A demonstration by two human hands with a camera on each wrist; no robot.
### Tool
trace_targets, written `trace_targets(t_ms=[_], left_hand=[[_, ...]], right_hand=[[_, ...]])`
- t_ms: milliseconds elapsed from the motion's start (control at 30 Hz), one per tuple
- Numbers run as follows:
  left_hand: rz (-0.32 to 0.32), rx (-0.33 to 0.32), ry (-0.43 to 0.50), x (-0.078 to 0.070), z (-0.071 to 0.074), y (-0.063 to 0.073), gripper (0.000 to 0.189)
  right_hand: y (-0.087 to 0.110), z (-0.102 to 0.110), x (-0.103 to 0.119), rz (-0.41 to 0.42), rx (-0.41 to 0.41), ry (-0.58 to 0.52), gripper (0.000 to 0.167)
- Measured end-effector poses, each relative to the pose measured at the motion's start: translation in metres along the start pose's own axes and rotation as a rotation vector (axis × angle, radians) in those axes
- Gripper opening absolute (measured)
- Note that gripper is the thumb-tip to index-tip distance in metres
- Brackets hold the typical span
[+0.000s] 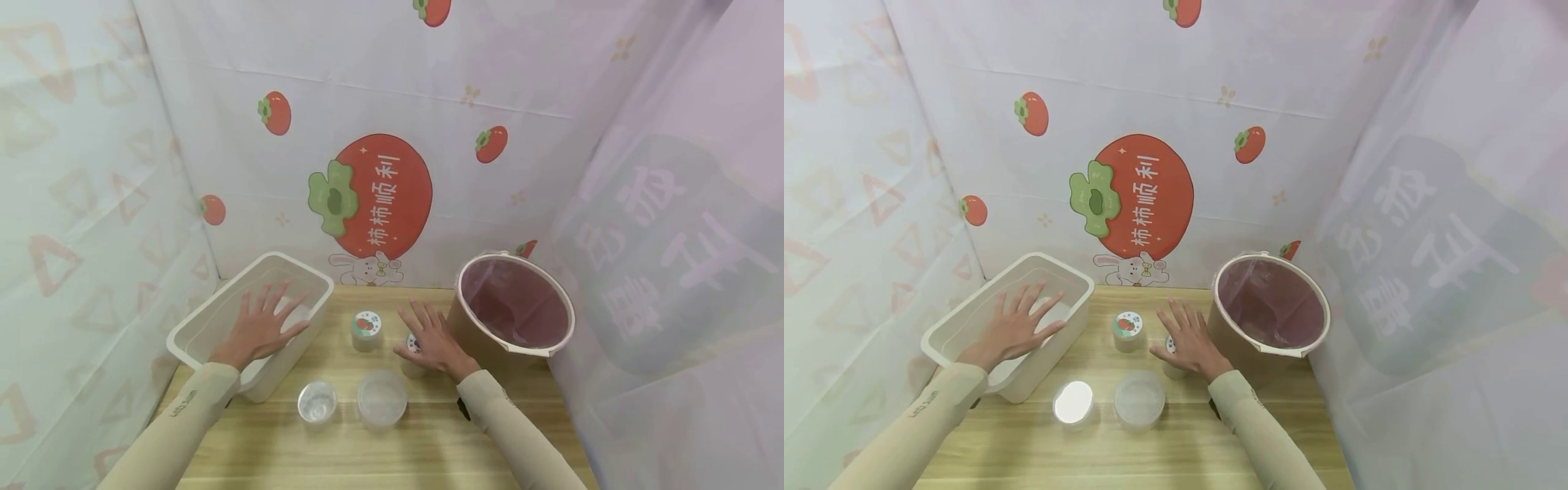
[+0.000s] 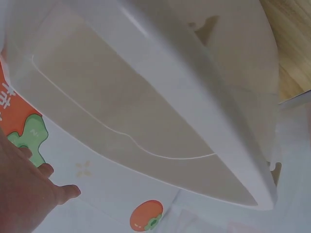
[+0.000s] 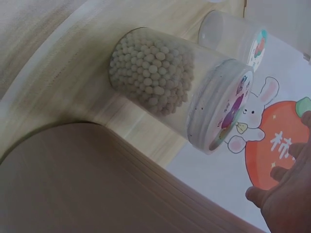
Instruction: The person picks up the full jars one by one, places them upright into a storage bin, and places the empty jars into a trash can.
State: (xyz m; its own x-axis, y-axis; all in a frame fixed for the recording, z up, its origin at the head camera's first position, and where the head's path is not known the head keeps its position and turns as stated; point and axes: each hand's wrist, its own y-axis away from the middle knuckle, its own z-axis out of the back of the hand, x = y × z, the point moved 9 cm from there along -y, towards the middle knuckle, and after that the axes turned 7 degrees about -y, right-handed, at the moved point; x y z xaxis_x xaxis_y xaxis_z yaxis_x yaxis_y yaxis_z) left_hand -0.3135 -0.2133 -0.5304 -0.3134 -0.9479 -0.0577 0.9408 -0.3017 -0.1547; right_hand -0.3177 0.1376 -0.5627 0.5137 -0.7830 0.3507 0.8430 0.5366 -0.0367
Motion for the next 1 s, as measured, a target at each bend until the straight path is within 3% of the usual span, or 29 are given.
trace_targets(t_ms=[67, 367, 700, 1000], left_hand=[[0.016, 0.031, 0.000, 0.003, 0.001, 0.002, 0.068], [0.047, -0.006, -0.017, 0.024, 0.007, 0.013, 0.066], [0.089, 0.027, -0.038, 0.050, 0.003, 0.020, 0.070], [0.126, 0.001, -0.032, 0.079, 0.002, 0.035, 0.069]], right_hand=[[0.001, -0.001, 0.000, 0.000, 0.000, -0.004, 0.092], [0.004, -0.009, -0.002, -0.016, 0.018, -0.038, 0.091], [0.009, -0.018, -0.007, -0.013, 0.014, -0.006, 0.091], [0.015, -0.023, -0.010, -0.003, -0.008, -0.032, 0.091]])
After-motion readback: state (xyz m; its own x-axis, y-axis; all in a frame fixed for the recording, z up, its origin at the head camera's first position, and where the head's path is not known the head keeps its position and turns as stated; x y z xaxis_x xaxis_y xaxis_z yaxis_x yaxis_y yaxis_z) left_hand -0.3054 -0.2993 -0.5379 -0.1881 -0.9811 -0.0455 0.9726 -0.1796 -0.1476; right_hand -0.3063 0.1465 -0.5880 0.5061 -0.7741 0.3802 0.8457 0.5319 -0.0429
